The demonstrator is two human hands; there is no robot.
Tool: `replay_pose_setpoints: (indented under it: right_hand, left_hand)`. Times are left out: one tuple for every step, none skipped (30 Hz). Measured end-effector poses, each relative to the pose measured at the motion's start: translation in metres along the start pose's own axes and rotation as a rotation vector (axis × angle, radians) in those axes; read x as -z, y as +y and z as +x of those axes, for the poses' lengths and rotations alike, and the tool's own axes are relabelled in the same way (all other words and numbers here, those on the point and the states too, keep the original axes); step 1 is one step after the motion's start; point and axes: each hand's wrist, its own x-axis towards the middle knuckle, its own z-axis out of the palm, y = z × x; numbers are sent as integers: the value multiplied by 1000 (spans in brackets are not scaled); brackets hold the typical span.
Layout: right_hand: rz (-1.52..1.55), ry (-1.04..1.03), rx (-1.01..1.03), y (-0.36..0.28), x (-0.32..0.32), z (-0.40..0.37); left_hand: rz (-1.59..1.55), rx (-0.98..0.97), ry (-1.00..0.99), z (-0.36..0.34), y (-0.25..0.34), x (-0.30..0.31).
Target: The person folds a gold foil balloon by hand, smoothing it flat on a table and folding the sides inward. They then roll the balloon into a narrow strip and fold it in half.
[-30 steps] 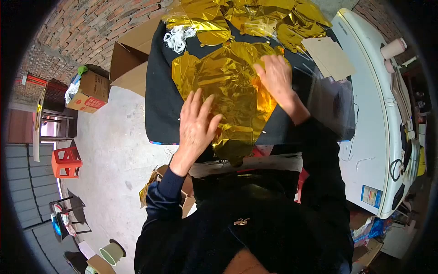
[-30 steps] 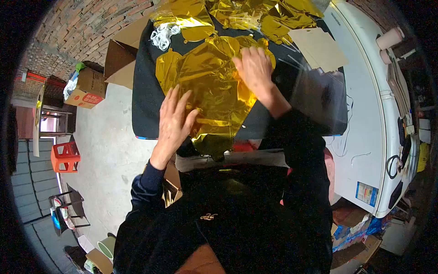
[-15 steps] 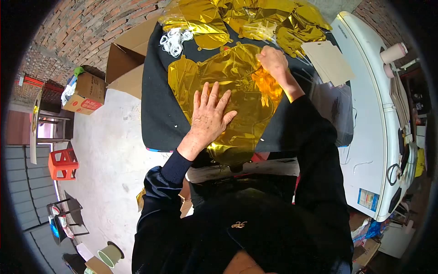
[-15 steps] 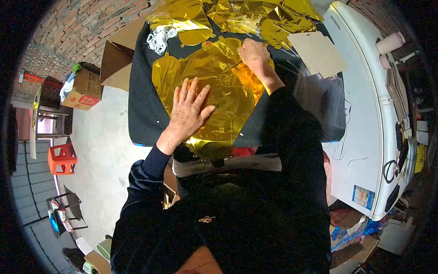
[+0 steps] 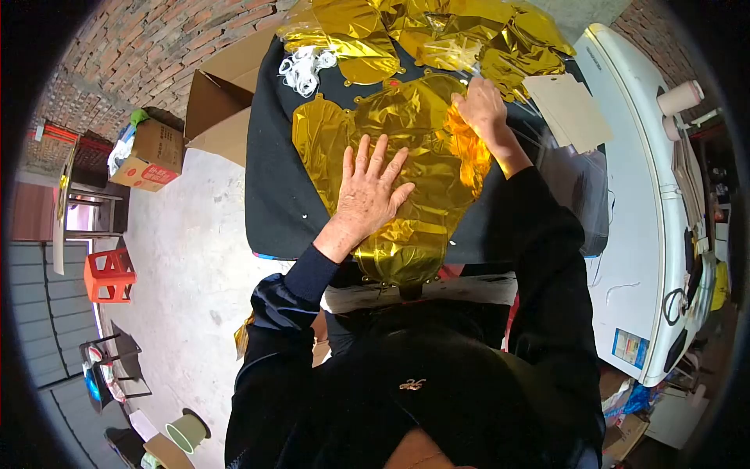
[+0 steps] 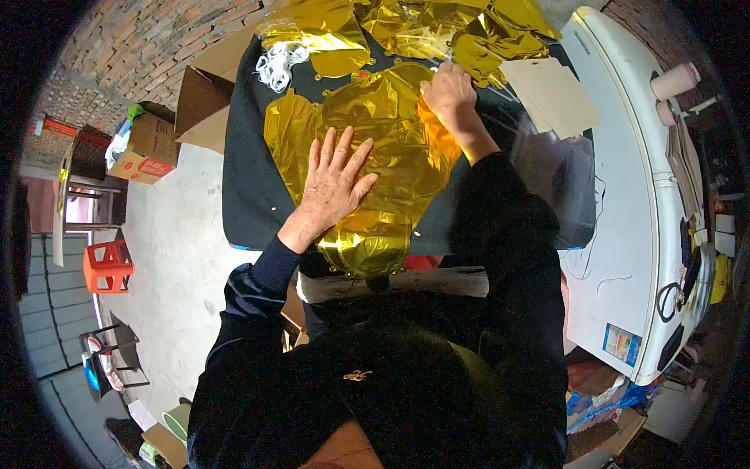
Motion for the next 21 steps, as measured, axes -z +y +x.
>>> replay_pose_setpoints:
  right_hand:
    - [-11,-79,-12,-1,3,3]
    - [-23,-157,-23,-2,6,7]
    - [-35,-235,-35,-1,8,11]
    - [-25,-257,-29,1,10,15]
    - [-12,-263,-28,1,12,18]
    - [0,-269,-28,1,14,20]
    - [12,-275,-27,0,16,22]
    - [36,-295,-41,-1,18,23]
    - [59,-316,-55,-3,22,25]
    - [83,-337,-69,-5,26,26]
    - [96,-335,-63,-8,28,28]
    - [109,-333,-57,-11,30,30]
    - [123,-331,-52,-15,32,33]
    - [206,-376,-23,-20,35,38]
    - [289,-420,5,-28,40,42]
    - [373,-463,32,-42,52,44]
    - [554,-507,60,-55,62,40]
    - [735,-549,88,-72,77,29]
    - [933,-621,99,-79,83,22]
    - [1131,-690,109,-84,88,16]
    - [1330,-757,118,-85,90,13]
  left_hand:
    - [5,-3,5,0,0,1]
    - [6,-2,-5,0,1,3]
    - [7,0,-14,0,2,5]
    - [8,2,-23,0,2,6]
    - [7,4,-24,0,3,6]
    - [5,5,-24,0,3,6]
    - [3,6,-25,0,3,6]
    - [4,4,-22,0,3,7]
    - [6,2,-19,0,3,7]
    - [8,-1,-17,0,3,7]
    - [4,0,-16,0,3,8]
    - [-1,1,-15,0,3,8]
    - [-5,0,-14,0,3,8]
    - [-4,2,-11,0,3,8]
    - [-4,2,-9,0,3,8]
    - [-4,1,-6,0,3,9]
    - [-2,1,-9,1,4,9]
    - [0,1,-11,1,4,9]
    - [2,2,-13,1,4,10]
    - [6,4,-20,1,4,10]
    - [9,6,-26,0,4,10]
